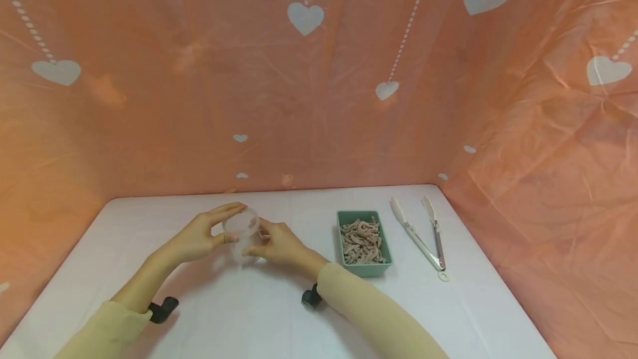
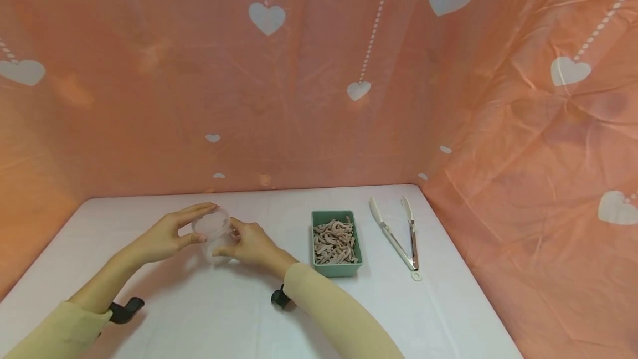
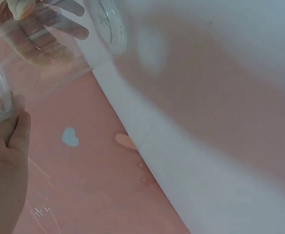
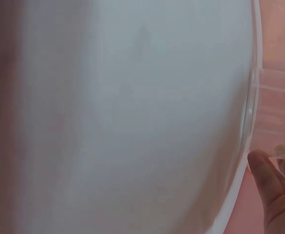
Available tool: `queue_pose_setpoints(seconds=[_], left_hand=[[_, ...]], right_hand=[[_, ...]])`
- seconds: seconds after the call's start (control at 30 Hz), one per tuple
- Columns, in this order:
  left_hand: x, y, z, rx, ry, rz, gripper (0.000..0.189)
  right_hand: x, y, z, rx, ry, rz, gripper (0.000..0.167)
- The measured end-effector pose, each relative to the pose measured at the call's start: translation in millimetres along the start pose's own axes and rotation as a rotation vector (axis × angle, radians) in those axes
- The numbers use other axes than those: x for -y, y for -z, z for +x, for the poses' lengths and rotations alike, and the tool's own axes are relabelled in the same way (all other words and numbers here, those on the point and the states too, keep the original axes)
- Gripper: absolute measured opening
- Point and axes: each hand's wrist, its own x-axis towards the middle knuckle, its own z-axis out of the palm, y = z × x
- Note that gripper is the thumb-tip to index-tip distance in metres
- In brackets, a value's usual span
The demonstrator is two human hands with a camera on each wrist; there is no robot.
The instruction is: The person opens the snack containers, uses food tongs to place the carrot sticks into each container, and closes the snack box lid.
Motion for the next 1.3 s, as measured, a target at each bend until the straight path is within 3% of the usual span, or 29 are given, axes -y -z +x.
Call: queue_pose_setpoints(seconds=[0.13, 0.33, 0.6, 0.77, 0.9, 1.0, 1.13, 1.2, 1.3], left_hand=[[-3.4, -2.7, -2.2, -0.027, -0.005, 0.044, 0.064], [-5.5, -9.3, -3.8, -0.067, -0.011, 0.095, 0.063], [-5.0, -21.9, -5.6, -0.184, -0.065, 0.16, 0.062], [-5.8, -28.7, -7.9, -0.25, -0.097, 0.185, 0.06], [0.1, -23.7, -8.6, -0.19, -0.107, 0.244, 0.06], [7.8, -11.7, -3.7, -0.114, -0.191, 0.393, 0.059], [16.5, 2.2, 12.9, -0.065, -0.424, 0.608, 0.061], [19.2, 6.7, 22.5, -0.042, -0.523, 0.67, 0.063], [20.6, 10.9, 34.1, -0.012, -0.615, 0.742, 0.065]], right_hand=[[1.9, -2.6, -0.6, -0.014, 0.013, -0.014, 0.072], [3.7, -4.7, -1.4, -0.052, -0.006, -0.119, 0.071], [3.5, -8.4, -2.7, -0.087, 0.04, -0.144, 0.057], [5.2, -6.5, -4.7, -0.079, 0.05, -0.146, 0.059], [5.9, -2.7, -4.1, -0.039, 0.019, -0.142, 0.068], [5.4, -1.3, -3.0, -0.02, 0.007, -0.146, 0.071], [3.8, -0.4, -1.5, -0.021, 0.003, -0.162, 0.068], [3.8, 0.1, -1.0, -0.023, -0.003, -0.17, 0.061], [4.4, 0.9, -1.0, -0.026, -0.006, -0.174, 0.051]])
